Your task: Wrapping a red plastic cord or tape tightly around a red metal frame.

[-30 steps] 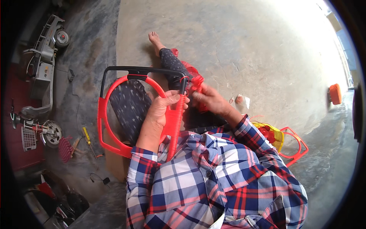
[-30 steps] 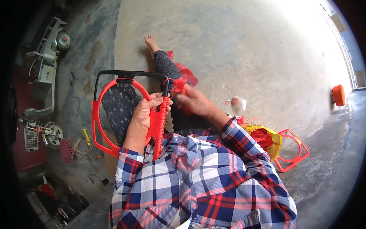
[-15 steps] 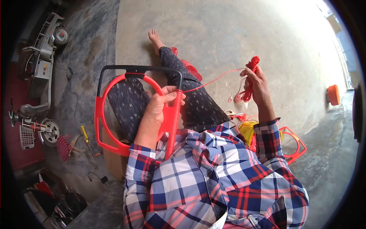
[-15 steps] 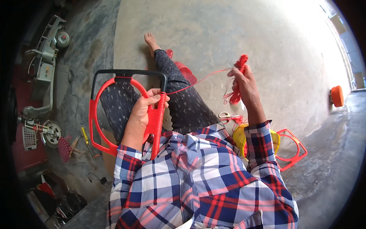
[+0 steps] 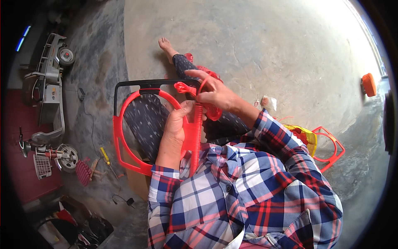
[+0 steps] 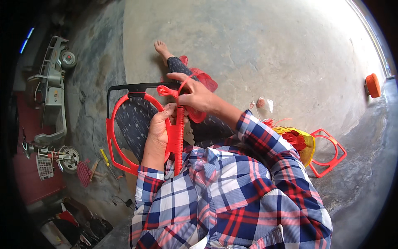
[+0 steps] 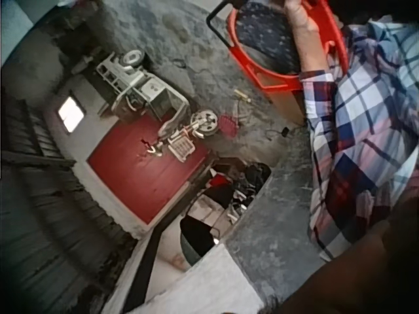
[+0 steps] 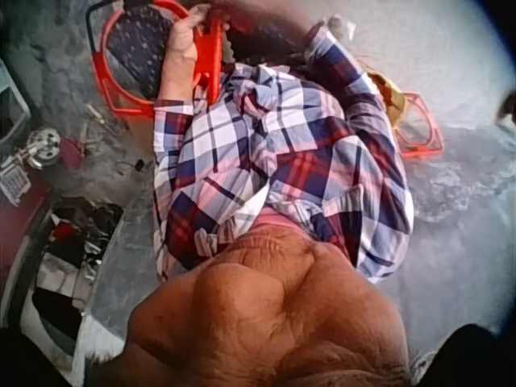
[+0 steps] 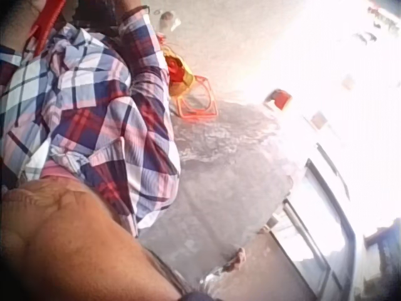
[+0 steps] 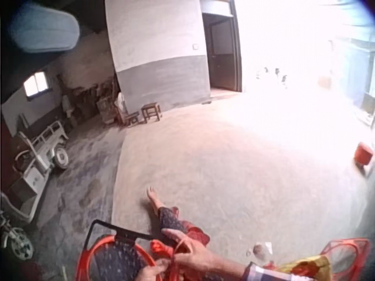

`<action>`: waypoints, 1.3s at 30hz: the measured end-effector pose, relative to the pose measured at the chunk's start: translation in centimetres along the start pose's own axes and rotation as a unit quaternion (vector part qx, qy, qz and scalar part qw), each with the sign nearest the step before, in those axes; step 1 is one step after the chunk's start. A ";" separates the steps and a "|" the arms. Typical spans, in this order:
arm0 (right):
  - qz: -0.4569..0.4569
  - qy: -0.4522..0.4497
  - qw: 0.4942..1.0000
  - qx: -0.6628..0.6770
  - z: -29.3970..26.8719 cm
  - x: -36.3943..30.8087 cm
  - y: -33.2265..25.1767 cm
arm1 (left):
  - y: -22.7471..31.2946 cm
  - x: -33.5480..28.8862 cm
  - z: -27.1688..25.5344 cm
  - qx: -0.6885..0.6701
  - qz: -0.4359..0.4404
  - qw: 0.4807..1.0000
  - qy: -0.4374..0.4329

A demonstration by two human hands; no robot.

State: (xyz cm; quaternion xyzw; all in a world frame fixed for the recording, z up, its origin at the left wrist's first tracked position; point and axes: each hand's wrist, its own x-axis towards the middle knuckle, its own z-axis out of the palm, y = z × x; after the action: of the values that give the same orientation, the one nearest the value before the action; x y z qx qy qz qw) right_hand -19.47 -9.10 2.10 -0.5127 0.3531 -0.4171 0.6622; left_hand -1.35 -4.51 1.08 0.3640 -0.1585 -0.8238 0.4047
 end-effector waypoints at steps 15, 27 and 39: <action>-0.025 0.032 0.997 -0.064 -10.0 -8.2 -4.2 | 1.5 -0.6 -0.3 -0.009 0.005 1.000 0.006; 0.320 0.167 0.932 0.018 -14.9 -22.7 7.5 | 2.3 -0.9 -0.2 -0.075 0.051 0.996 0.010; 0.134 0.152 0.979 -0.021 -11.0 -5.2 1.1 | 1.6 -0.7 -1.0 -0.042 0.074 0.990 0.114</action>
State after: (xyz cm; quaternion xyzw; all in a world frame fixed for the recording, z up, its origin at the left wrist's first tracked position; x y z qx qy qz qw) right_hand -31.17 -8.40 -1.27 -0.4055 0.5240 -0.3901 0.6394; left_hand 0.52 -4.94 1.66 0.4255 -0.1033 -0.7504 0.4952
